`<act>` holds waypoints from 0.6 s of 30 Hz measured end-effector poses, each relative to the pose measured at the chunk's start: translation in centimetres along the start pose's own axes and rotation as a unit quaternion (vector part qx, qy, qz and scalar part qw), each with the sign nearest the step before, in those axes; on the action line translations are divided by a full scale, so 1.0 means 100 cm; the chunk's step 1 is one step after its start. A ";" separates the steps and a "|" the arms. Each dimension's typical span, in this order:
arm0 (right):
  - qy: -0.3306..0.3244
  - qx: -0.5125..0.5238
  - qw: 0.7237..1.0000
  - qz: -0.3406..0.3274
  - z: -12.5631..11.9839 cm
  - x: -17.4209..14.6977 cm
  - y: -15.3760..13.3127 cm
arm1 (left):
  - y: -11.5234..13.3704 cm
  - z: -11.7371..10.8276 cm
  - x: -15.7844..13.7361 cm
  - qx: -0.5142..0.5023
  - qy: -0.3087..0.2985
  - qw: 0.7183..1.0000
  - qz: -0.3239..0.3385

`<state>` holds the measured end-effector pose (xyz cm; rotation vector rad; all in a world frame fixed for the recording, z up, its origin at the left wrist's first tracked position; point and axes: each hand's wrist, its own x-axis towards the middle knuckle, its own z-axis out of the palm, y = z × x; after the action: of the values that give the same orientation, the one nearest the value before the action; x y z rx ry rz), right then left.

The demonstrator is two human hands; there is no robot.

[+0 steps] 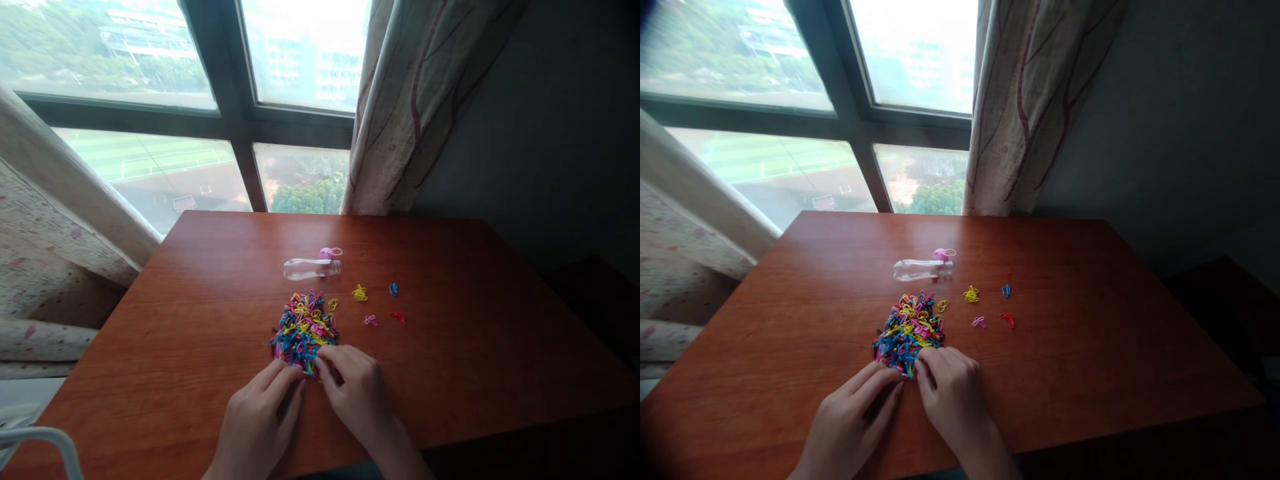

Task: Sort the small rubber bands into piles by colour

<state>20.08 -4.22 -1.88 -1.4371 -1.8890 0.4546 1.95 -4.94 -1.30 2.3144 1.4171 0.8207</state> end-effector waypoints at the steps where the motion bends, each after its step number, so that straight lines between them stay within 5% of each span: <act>1: 0.002 0.005 1.000 0.000 -0.001 0.000 0.000 | 0.000 0.000 0.000 -0.001 -0.004 1.000 0.002; 18: 0.067 0.063 0.991 0.099 -0.034 -0.003 0.028 | 0.001 -0.001 0.001 0.000 0.001 1.000 0.007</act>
<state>24.43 -4.12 -1.48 -1.5381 -1.5913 0.5473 1.99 -4.92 -1.18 2.3268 1.4043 0.8279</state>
